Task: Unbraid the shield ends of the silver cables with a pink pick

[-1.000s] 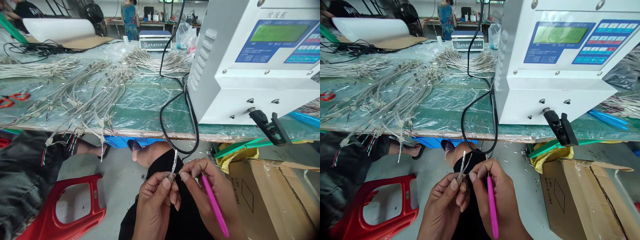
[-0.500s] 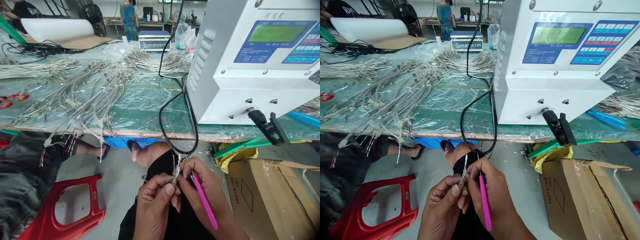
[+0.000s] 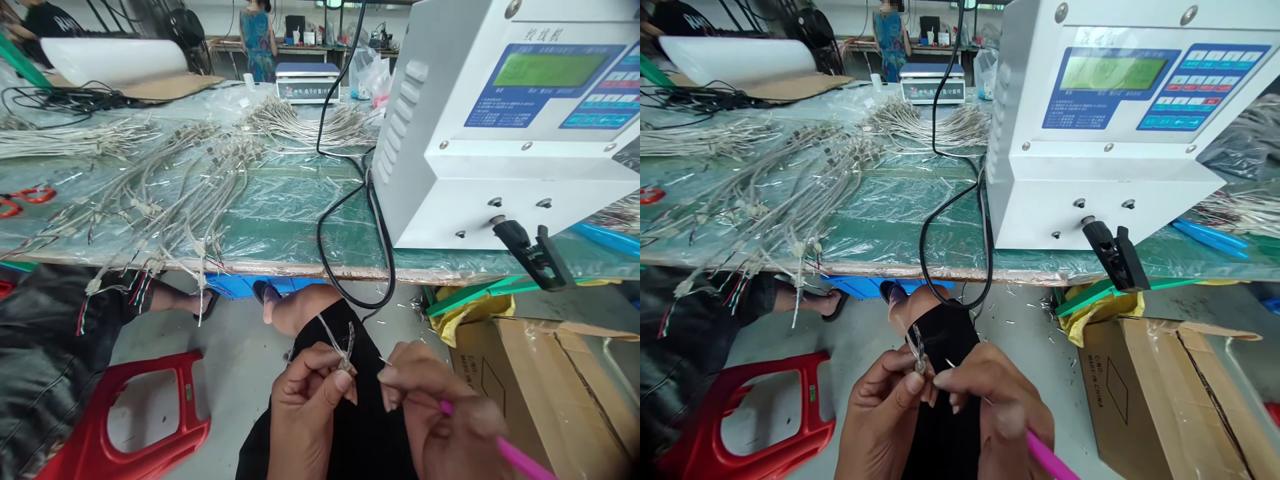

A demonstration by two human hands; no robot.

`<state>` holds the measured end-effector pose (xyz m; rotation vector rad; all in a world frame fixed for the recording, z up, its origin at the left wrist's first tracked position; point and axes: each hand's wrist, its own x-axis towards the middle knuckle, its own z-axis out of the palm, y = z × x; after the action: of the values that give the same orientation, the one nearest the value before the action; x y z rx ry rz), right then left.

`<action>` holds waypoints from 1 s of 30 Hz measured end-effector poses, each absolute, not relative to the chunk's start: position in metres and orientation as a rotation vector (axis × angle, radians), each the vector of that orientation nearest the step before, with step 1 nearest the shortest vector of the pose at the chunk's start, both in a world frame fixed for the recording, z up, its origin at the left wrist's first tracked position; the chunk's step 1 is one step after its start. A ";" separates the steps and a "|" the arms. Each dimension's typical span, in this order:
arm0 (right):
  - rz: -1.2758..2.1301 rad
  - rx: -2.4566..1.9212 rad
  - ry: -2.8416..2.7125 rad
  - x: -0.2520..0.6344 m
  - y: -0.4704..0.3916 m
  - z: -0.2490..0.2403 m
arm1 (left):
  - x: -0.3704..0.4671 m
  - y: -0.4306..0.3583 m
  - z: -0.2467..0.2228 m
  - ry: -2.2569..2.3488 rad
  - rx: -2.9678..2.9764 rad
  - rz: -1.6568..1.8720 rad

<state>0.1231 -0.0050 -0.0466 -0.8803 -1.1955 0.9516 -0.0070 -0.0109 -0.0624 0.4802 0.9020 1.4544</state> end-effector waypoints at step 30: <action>0.876 -1.013 -1.153 0.090 -0.006 -0.042 | -0.006 -0.006 -0.052 0.859 0.179 1.389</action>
<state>0.0896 -0.0062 -0.0419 -1.0134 -1.1532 0.8764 -0.0055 -0.0057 -0.0519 0.1788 0.8590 1.3887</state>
